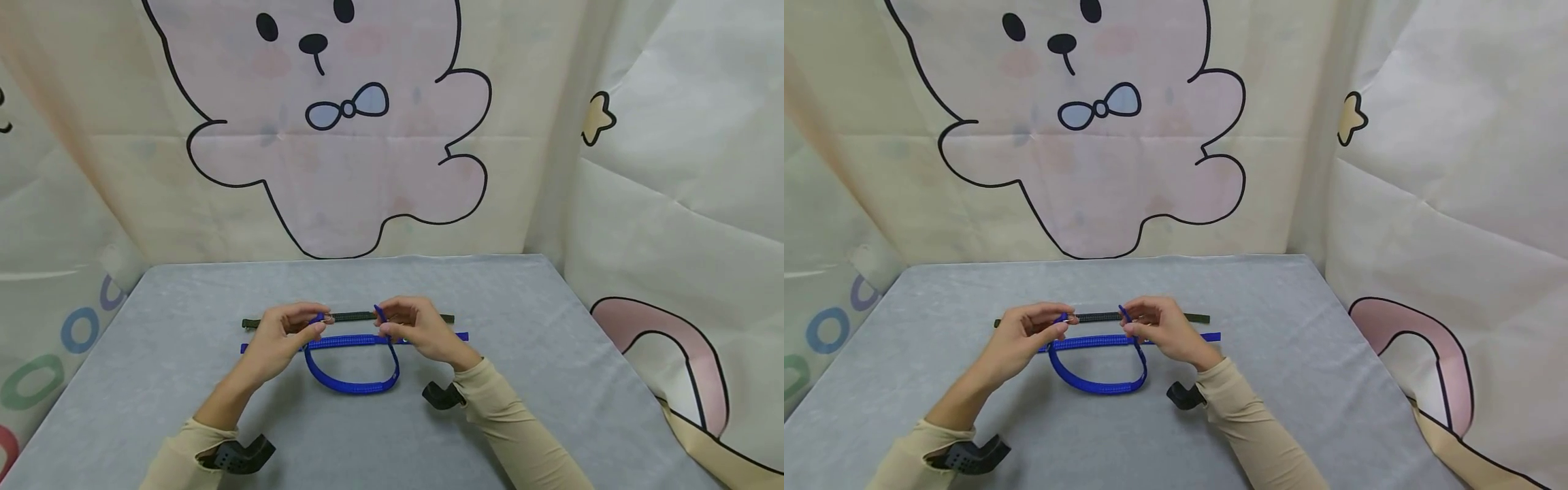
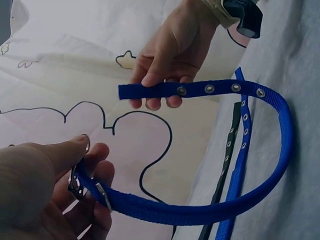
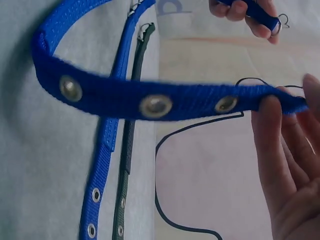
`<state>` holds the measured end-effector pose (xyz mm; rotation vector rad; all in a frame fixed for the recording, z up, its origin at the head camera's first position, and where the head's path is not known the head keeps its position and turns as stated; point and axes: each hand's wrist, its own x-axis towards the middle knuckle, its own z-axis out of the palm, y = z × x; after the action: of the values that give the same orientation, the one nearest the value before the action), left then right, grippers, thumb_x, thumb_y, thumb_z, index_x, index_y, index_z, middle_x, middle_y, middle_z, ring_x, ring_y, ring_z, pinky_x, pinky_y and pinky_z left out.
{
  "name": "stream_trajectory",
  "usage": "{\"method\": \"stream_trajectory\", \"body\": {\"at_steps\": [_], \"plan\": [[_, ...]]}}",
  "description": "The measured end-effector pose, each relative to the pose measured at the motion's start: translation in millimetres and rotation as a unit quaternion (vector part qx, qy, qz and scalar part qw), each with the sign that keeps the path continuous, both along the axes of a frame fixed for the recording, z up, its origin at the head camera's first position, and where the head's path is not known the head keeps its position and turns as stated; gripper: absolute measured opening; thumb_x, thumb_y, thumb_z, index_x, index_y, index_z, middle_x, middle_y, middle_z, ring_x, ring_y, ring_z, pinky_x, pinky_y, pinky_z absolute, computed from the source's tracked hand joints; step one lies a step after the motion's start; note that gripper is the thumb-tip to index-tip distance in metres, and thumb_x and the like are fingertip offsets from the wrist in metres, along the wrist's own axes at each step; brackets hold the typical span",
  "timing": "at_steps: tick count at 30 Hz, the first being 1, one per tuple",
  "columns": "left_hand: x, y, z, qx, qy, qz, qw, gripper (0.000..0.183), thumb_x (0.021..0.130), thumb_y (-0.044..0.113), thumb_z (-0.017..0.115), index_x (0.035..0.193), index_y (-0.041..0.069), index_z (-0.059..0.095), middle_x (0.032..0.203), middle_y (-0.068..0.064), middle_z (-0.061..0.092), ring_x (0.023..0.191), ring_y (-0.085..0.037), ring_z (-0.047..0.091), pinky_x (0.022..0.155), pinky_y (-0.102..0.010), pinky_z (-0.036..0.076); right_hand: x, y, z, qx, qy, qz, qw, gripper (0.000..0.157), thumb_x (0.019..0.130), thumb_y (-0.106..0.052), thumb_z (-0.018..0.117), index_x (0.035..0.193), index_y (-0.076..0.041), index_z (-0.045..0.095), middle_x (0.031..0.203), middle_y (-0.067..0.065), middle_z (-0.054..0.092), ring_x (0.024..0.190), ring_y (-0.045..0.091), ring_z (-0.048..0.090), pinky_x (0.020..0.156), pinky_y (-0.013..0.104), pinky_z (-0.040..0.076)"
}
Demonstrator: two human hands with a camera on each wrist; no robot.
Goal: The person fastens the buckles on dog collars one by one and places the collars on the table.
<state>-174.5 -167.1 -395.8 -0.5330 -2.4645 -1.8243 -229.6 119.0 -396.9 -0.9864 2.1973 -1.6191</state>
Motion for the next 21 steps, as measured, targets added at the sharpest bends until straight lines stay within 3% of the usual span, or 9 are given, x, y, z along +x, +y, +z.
{"method": "stream_trajectory", "body": {"at_steps": [3, 6, 11, 16, 21], "plan": [[-0.1, 4, -1.7, 0.025, -0.017, 0.014, 0.9995, 0.029, 0.100, 0.016, 0.065, 0.126, 0.004, 0.067, 0.120, -0.020, 0.073, 0.098, -0.004, 0.071, 0.084, -0.027, 0.059, 1.2, -2, -0.6, 0.013, -0.014, 0.011, 1.000, 0.037, 0.096, -0.001, 0.066, 0.131, 0.007, 0.061, 0.124, 0.030, 0.066, 0.101, 0.020, 0.072, 0.080, 0.028, 0.060], [-0.3, 8, -4.0, 0.043, -0.030, 0.034, 0.9980, 0.030, 0.100, 0.017, 0.065, 0.127, 0.004, 0.067, 0.120, -0.018, 0.073, 0.094, -0.005, 0.071, 0.084, -0.024, 0.058, 2.1, -5, -1.6, 0.027, -0.013, 0.015, 0.999, 0.040, 0.095, 0.000, 0.067, 0.133, 0.008, 0.060, 0.127, 0.028, 0.066, 0.106, 0.030, 0.070, 0.083, 0.025, 0.059], [-0.3, 11, -6.0, 0.061, -0.029, 0.057, 0.9961, 0.031, 0.100, 0.018, 0.065, 0.126, 0.002, 0.067, 0.117, -0.013, 0.076, 0.087, -0.007, 0.071, 0.084, -0.024, 0.057, 3.8, -9, -2.6, 0.038, 0.009, 0.003, 0.999, 0.036, 0.096, -0.002, 0.066, 0.131, 0.006, 0.062, 0.123, 0.025, 0.067, 0.101, 0.024, 0.070, 0.077, 0.029, 0.060], [0.7, 13, -7.6, 0.084, -0.034, 0.057, 0.9943, 0.032, 0.100, 0.016, 0.065, 0.127, -0.001, 0.065, 0.114, -0.004, 0.077, 0.086, -0.007, 0.070, 0.082, -0.022, 0.056, 5.9, -12, -3.9, 0.028, 0.009, -0.002, 1.000, 0.034, 0.097, -0.002, 0.065, 0.131, 0.003, 0.062, 0.118, 0.024, 0.065, 0.090, 0.015, 0.069, 0.067, 0.040, 0.061], [1.7, 15, -9.5, 0.104, -0.050, 0.043, 0.9923, 0.035, 0.100, 0.017, 0.064, 0.130, -0.002, 0.062, 0.110, 0.014, 0.076, 0.089, -0.006, 0.069, 0.083, -0.021, 0.055, 8.7, -15, -6.4, 0.017, -0.007, 0.009, 1.000, 0.037, 0.093, -0.002, 0.071, 0.129, 0.001, 0.063, 0.118, 0.023, 0.065, 0.090, 0.013, 0.067, 0.071, 0.030, 0.060]]}}
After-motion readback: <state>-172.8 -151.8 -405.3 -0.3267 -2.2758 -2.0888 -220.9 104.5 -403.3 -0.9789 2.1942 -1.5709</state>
